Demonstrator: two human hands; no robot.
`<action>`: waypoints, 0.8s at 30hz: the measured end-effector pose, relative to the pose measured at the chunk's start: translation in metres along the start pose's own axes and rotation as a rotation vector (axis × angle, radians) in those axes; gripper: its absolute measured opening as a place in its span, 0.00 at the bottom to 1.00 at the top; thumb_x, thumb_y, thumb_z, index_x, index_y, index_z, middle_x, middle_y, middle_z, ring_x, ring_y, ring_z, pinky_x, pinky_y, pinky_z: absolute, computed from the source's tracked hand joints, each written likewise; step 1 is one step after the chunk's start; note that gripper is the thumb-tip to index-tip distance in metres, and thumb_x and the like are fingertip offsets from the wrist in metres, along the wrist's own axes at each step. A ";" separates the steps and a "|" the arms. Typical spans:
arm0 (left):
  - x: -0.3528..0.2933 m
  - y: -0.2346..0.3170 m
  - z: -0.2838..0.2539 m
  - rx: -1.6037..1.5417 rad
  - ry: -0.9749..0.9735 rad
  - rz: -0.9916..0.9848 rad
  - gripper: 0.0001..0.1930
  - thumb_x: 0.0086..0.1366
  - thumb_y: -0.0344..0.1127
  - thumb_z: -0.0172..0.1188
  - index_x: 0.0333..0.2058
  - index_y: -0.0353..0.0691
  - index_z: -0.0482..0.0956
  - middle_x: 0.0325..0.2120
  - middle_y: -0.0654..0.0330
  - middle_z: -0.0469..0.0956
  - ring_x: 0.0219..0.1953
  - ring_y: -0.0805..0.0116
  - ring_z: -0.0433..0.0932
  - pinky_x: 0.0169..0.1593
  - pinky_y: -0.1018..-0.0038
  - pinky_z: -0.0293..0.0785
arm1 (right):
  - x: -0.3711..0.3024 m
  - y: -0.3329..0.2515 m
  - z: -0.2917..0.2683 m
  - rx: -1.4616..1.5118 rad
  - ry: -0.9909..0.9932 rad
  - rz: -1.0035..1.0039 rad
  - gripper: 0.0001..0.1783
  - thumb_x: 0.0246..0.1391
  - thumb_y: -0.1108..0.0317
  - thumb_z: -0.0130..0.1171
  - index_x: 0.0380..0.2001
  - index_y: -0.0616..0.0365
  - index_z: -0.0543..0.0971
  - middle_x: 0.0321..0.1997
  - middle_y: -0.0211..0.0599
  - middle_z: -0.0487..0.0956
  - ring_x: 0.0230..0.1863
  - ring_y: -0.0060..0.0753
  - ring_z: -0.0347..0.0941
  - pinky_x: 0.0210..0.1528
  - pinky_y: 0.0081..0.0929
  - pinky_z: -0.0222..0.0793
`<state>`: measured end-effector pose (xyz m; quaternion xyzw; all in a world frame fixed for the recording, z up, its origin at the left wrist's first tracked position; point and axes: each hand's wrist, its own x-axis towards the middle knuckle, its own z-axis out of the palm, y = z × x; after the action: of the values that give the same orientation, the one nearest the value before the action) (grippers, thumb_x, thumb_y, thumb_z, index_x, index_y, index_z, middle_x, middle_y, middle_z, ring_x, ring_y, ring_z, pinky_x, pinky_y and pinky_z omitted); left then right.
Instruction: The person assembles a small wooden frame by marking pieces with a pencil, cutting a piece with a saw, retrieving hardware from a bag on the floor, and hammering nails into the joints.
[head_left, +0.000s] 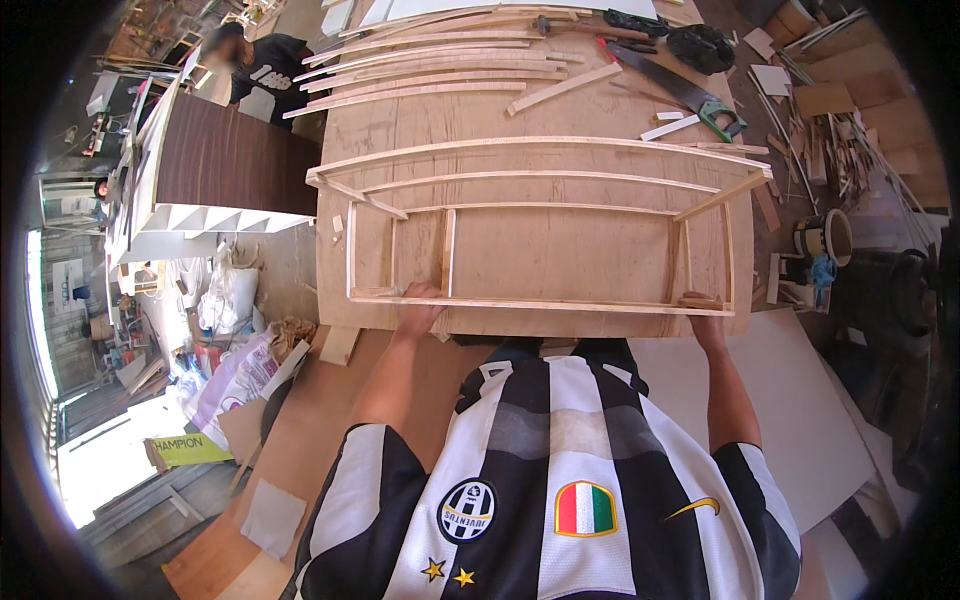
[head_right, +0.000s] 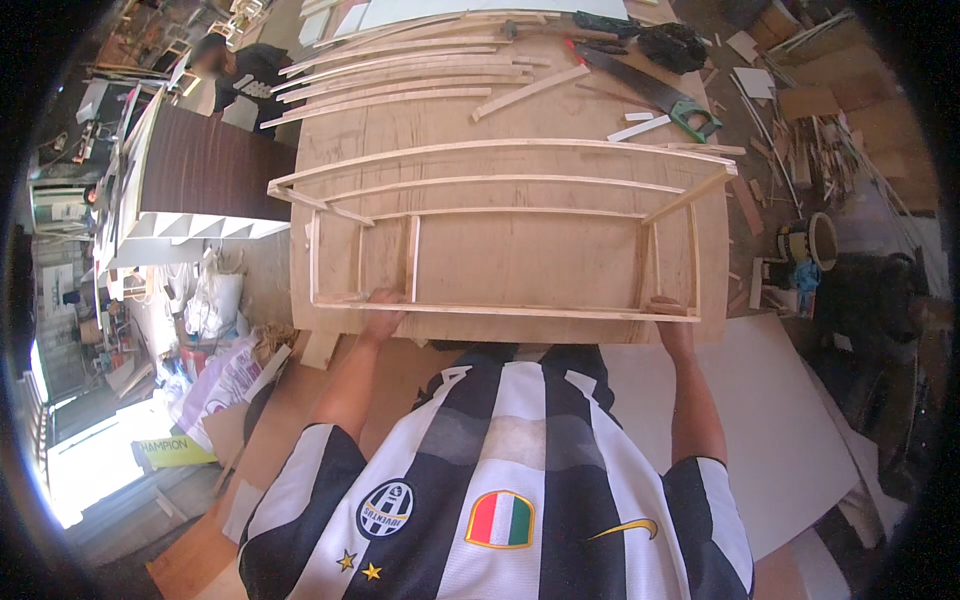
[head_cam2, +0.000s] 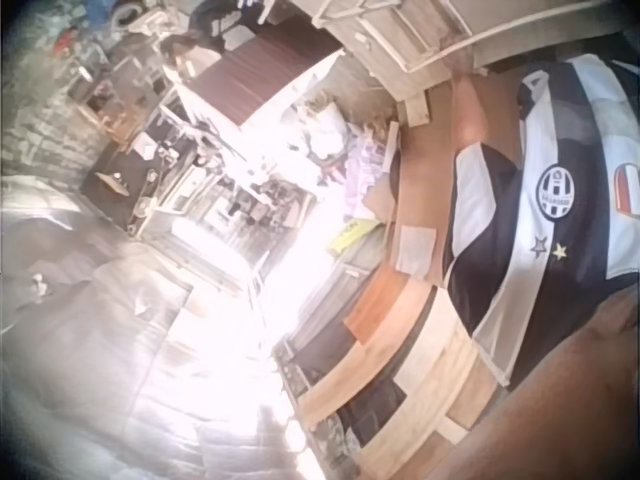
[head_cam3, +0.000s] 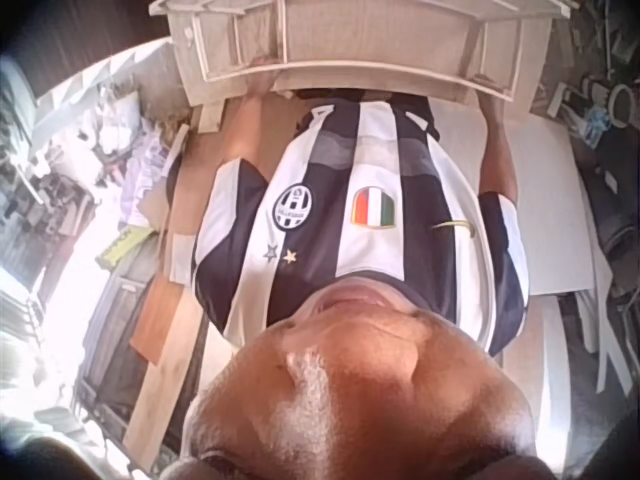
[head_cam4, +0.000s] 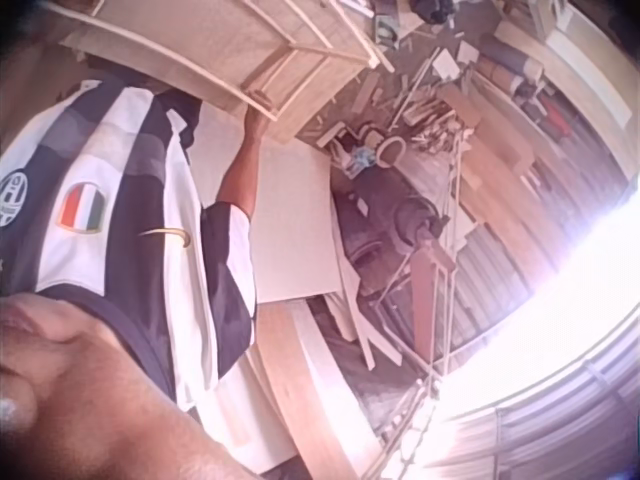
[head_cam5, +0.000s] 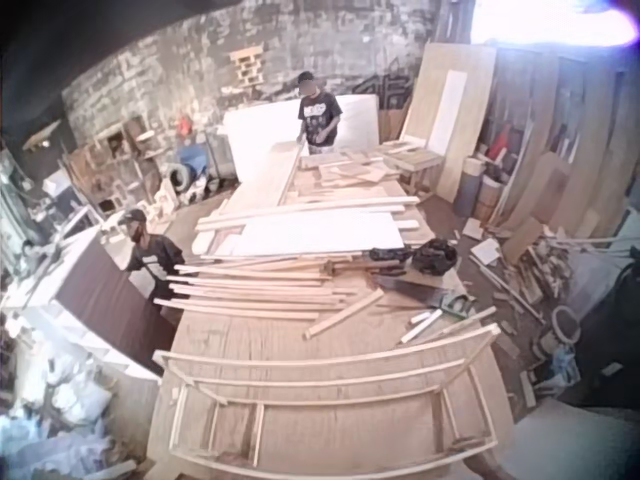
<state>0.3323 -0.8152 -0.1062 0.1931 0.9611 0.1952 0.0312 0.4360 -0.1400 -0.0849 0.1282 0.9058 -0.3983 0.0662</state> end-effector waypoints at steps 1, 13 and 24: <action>0.003 0.010 -0.011 -0.050 -0.016 -0.037 0.15 0.55 0.47 0.75 0.29 0.41 0.87 0.32 0.54 0.82 0.41 0.49 0.79 0.47 0.57 0.76 | -0.003 -0.005 -0.004 -0.001 0.007 0.003 0.11 0.59 0.76 0.66 0.45 0.63 0.83 0.46 0.41 0.85 0.48 0.32 0.81 0.50 0.31 0.77; -0.007 0.037 -0.077 -0.087 -0.062 0.048 0.18 0.54 0.49 0.76 0.32 0.40 0.85 0.35 0.53 0.83 0.44 0.48 0.80 0.46 0.56 0.77 | -0.032 -0.056 -0.059 0.155 -0.077 0.145 0.11 0.57 0.71 0.71 0.41 0.64 0.87 0.38 0.40 0.87 0.40 0.28 0.82 0.46 0.32 0.76; 0.009 0.068 -0.136 -0.069 -0.271 -0.026 0.19 0.53 0.48 0.76 0.30 0.37 0.83 0.30 0.53 0.80 0.39 0.50 0.79 0.42 0.58 0.76 | -0.050 -0.072 -0.097 0.043 -0.204 0.300 0.14 0.57 0.70 0.71 0.42 0.69 0.83 0.36 0.41 0.86 0.38 0.28 0.81 0.43 0.30 0.76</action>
<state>0.3298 -0.8030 0.0461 0.2042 0.9431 0.2000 0.1700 0.4614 -0.1247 0.0423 0.2221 0.8564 -0.4142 0.2137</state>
